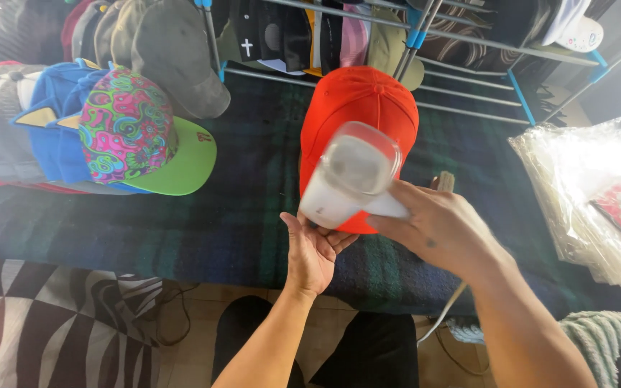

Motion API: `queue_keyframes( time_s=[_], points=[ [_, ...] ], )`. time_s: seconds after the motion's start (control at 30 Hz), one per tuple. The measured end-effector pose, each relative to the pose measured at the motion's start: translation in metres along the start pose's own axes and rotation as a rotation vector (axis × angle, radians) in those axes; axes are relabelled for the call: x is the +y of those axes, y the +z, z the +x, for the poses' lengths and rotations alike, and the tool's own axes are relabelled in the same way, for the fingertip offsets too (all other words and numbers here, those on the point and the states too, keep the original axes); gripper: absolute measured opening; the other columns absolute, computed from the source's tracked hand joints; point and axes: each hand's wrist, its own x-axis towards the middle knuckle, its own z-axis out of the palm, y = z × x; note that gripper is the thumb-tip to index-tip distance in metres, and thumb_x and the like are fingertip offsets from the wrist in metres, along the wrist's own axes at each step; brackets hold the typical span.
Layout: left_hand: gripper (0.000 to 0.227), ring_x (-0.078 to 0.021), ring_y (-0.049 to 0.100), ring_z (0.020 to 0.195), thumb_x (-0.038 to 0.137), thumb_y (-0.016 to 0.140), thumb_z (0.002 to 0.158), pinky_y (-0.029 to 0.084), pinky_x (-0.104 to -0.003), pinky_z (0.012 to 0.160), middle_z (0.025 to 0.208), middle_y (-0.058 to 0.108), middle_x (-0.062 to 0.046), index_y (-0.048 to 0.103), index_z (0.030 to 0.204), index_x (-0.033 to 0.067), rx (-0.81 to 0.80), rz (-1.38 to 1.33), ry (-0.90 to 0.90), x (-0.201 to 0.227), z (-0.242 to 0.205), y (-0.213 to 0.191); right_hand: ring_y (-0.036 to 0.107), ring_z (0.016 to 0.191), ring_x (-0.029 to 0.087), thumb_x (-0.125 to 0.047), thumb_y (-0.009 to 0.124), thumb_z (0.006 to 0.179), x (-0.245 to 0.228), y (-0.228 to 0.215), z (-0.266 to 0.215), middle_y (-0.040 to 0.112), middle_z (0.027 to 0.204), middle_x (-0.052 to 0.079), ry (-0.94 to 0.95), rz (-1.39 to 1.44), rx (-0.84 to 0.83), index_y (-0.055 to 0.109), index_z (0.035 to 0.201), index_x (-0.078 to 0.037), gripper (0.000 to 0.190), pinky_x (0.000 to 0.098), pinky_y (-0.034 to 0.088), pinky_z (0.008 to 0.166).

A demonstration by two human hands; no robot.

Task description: Brushing a red baseball cap with a wooden brush and using a hair dryer to apply heat and air for cleaning or reshaping.

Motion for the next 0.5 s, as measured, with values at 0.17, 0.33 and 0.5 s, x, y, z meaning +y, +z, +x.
queue_keyframes(
  time_s=[0.17,0.33,0.5],
  points=[
    [0.089,-0.0407,0.074,0.102,0.090,0.027,0.082,0.053,-0.058,0.104,0.110,0.073,-0.019,0.027,0.155,0.0393,-0.054,-0.124,0.028,-0.018,0.012,-0.020,0.072,0.095,0.047,-0.050,0.061,0.092,-0.034,0.011,0.032,0.075,0.111,0.017,-0.266,-0.005,0.149,0.059,0.141,-0.016,0.059,0.0585,0.059,0.075],
    [0.090,-0.0410,0.073,0.102,0.089,0.026,0.082,0.053,-0.060,0.103,0.112,0.072,-0.021,0.030,0.155,0.0379,-0.040,-0.134,0.037,-0.012,0.010,-0.013,0.072,0.095,0.046,-0.050,0.063,0.090,-0.049,0.031,0.060,0.075,0.112,0.015,-0.346,0.073,0.269,0.059,0.140,-0.016,0.060,0.0573,0.058,0.076],
    [0.092,-0.0407,0.074,0.099,0.089,0.031,0.081,0.055,-0.061,0.101,0.106,0.074,-0.019,0.031,0.155,0.0342,-0.031,-0.152,0.057,-0.010,0.009,-0.009,0.071,0.098,0.044,-0.049,0.066,0.091,-0.039,0.030,0.033,0.074,0.116,0.013,-0.365,0.216,0.441,0.061,0.136,-0.014,0.057,0.0543,0.059,0.075]
  ],
)
